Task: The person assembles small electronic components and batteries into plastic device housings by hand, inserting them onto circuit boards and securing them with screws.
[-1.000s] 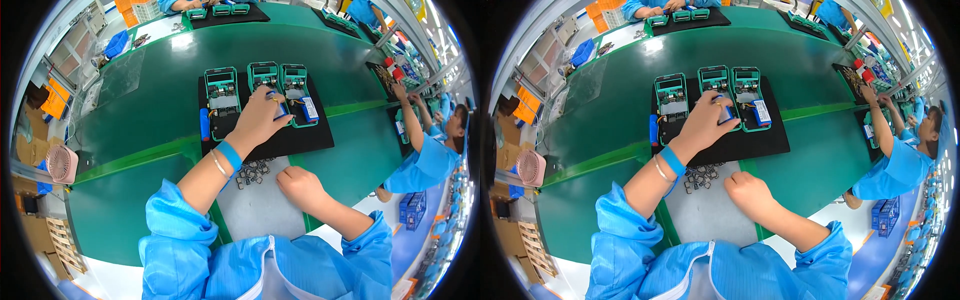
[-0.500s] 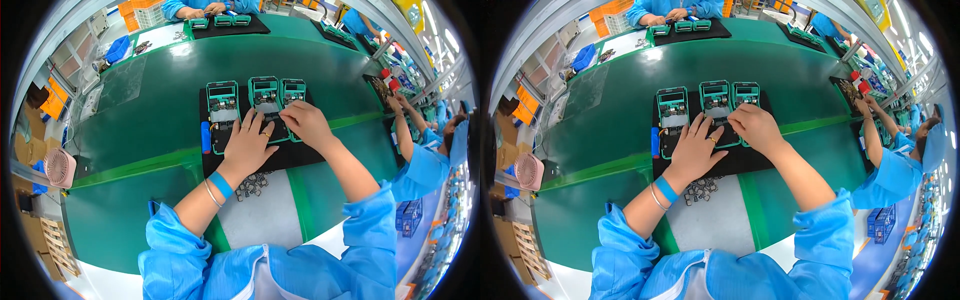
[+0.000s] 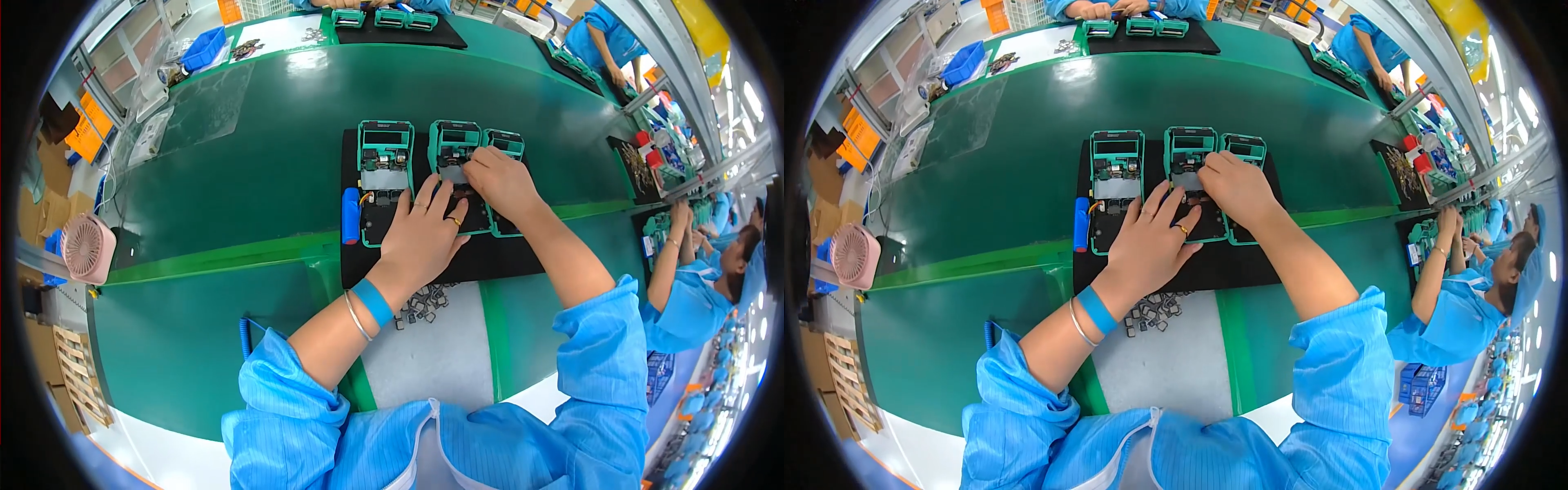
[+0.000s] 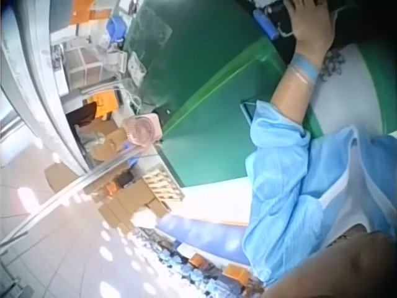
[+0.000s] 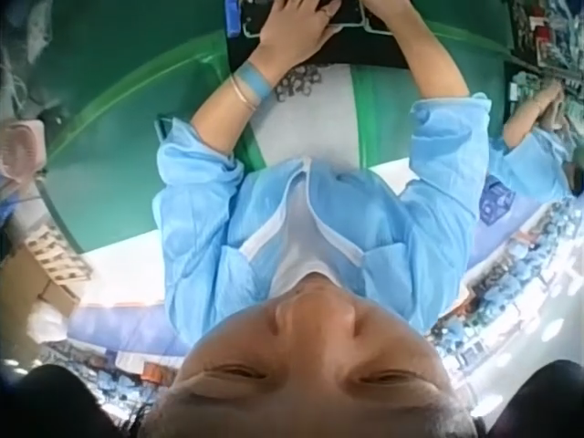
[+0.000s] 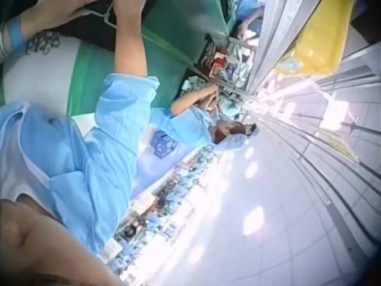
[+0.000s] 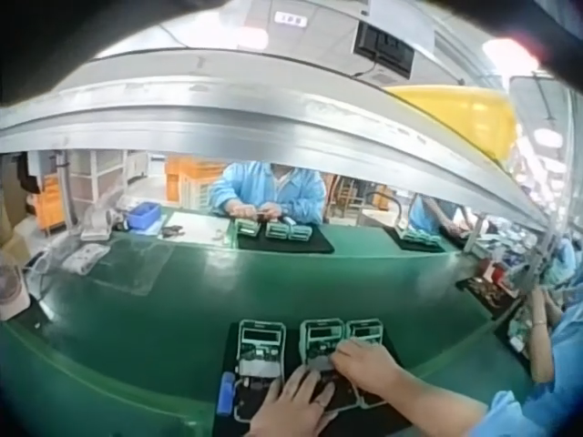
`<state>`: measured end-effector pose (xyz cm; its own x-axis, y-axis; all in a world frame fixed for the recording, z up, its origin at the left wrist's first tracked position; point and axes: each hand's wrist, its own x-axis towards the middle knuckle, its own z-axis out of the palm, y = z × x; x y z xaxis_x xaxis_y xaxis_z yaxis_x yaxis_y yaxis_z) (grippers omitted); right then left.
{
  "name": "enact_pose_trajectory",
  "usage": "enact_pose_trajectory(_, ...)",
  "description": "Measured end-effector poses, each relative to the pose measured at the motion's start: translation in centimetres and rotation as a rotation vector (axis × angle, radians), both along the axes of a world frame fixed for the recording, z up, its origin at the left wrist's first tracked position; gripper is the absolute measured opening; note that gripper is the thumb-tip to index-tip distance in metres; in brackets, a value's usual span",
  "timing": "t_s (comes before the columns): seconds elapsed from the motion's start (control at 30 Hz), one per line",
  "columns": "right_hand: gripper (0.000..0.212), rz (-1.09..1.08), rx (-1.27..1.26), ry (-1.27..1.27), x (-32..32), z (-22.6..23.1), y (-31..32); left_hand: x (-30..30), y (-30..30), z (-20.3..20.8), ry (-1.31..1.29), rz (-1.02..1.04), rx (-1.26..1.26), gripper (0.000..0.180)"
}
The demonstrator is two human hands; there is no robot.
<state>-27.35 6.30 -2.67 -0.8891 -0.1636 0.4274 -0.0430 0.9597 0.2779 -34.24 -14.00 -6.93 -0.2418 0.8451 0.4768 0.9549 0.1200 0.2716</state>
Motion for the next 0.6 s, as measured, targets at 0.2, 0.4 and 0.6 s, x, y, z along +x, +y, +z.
enact_pose_trajectory(0.2,0.010,-0.001,0.036,-0.068,0.27,0.41,-0.26,0.13,0.01,-0.04,0.001,0.004,-0.010,0.051)
enact_pose_trajectory(0.4,0.011,-0.005,0.084,-0.118,0.11,0.80,-0.51,0.05,-0.03,0.14,-0.002,0.006,-0.049,0.051)
enact_pose_trajectory(0.6,0.011,-0.107,0.117,-0.147,-0.47,0.81,-0.43,0.07,-0.02,0.17,0.027,0.034,-0.030,0.049)
